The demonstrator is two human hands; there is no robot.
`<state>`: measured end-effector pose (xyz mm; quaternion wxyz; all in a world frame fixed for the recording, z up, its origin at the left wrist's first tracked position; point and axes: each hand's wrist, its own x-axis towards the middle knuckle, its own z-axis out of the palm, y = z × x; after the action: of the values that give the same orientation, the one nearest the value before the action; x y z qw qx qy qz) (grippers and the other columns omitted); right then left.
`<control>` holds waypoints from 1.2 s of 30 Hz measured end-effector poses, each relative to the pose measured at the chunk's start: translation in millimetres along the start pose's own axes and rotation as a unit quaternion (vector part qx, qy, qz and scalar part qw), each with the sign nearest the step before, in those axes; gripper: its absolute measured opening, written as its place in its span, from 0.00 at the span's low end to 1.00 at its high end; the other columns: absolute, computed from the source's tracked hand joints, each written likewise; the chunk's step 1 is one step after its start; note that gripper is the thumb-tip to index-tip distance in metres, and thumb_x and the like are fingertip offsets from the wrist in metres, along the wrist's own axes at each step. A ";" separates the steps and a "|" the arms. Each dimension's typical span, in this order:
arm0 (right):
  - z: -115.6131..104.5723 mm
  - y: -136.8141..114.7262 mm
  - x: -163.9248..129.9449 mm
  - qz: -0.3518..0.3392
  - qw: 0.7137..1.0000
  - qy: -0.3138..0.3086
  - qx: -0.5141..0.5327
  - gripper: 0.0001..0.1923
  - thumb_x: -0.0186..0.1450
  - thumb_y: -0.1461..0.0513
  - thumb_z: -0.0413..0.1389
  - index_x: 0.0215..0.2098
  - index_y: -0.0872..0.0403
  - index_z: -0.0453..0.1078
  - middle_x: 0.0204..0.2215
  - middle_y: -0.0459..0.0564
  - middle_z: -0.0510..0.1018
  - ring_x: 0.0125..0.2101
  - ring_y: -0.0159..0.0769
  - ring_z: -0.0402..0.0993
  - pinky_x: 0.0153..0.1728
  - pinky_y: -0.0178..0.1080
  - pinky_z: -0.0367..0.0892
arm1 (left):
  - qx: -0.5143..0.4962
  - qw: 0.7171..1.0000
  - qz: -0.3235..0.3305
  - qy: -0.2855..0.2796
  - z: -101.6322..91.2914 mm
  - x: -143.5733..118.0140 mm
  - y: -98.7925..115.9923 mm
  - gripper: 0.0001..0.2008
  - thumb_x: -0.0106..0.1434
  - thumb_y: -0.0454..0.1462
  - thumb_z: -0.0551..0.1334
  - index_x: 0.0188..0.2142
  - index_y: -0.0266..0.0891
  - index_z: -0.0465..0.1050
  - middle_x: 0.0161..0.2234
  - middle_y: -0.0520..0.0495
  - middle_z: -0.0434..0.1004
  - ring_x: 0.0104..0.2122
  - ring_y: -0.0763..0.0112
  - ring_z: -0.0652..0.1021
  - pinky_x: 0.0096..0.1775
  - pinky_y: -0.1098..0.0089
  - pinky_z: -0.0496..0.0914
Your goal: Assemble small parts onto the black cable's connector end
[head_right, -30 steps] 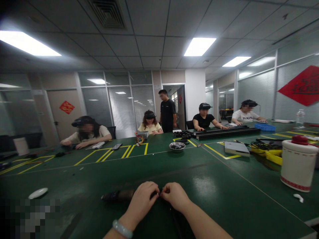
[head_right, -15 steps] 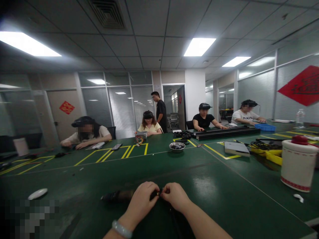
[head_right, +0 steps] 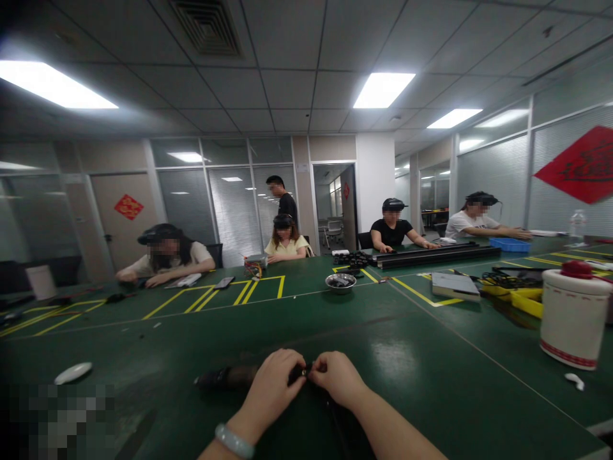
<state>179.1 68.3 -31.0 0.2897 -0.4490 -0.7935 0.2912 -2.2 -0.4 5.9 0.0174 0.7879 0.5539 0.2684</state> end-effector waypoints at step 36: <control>-1.7 0.5 -0.9 -0.023 1.000 -0.012 0.012 0.08 0.58 0.62 0.57 0.32 0.55 0.78 0.27 0.47 0.81 0.28 0.32 0.74 0.27 0.30 0.62 | 0.022 0.999 0.001 -0.036 2.8 1.9 -1.2 0.05 0.63 0.34 0.57 0.37 0.43 0.72 0.40 0.51 0.72 0.41 0.67 0.70 0.44 0.67 0.62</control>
<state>180.9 68.1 -30.5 0.2925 -0.4235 -0.8037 0.2988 -1.5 2.6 3.9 0.0201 0.7981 0.5575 0.2275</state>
